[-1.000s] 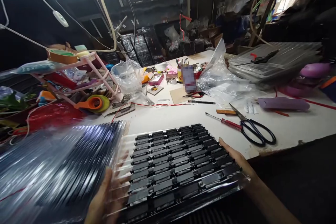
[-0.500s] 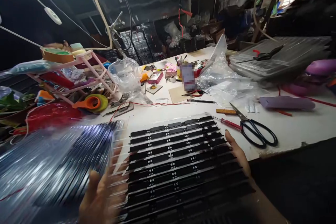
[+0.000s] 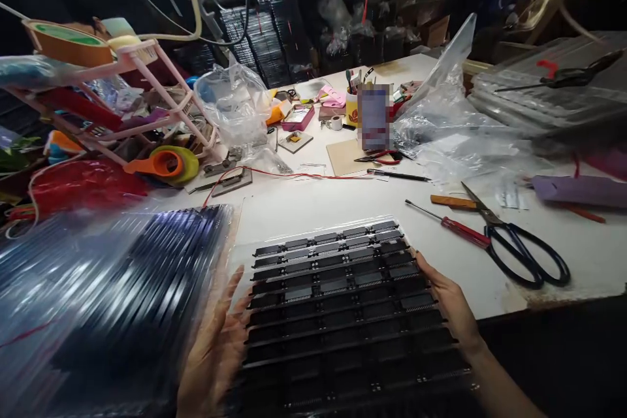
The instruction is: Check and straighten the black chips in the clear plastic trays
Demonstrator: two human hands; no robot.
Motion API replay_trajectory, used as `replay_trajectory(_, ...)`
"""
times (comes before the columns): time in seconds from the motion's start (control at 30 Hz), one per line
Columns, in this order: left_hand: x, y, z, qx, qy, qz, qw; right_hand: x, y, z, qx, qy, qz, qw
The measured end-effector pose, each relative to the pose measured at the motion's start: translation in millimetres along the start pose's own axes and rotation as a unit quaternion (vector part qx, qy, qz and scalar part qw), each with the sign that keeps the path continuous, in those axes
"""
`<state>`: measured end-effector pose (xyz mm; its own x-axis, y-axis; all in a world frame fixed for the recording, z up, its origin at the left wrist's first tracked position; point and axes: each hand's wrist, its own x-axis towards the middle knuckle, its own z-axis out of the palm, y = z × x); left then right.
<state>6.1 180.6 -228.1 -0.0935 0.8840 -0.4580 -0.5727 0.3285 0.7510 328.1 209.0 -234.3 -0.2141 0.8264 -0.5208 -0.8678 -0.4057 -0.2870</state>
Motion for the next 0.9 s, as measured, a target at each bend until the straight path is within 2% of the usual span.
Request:
replay_trajectory(0.07,0,2,1.2,-0.005,0.020,-0.002,1.000,-2,1,0,-0.008,0.014,-0.025,1.000)
replay_trajectory(0.2,-1,9,3.3,0.001,0.053,-0.019,0.998,-6,4,10,0.007,0.016,-0.010,1.000)
replay_trajectory(0.33,0,12,0.7,0.027,0.065,-0.012,0.997,-9,7,19,0.040,0.003,-0.010,0.999)
replay_trajectory(0.47,1,9,-1.5,0.047,0.066,0.016,0.997,-8,8,20,0.037,0.016,-0.028,0.999)
replay_trajectory(0.6,-3,9,6.7,0.057,0.080,0.021,0.995,-9,7,21,0.015,0.006,-0.039,0.999)
replay_trajectory(0.77,-10,10,26.7,0.060,0.103,0.023,0.993,-8,3,5,-0.029,-0.012,-0.014,0.999)
replay_trajectory(0.9,-10,8,31.3,0.035,0.107,0.011,0.994,-3,0,-18,-0.074,-0.024,-0.029,0.997)
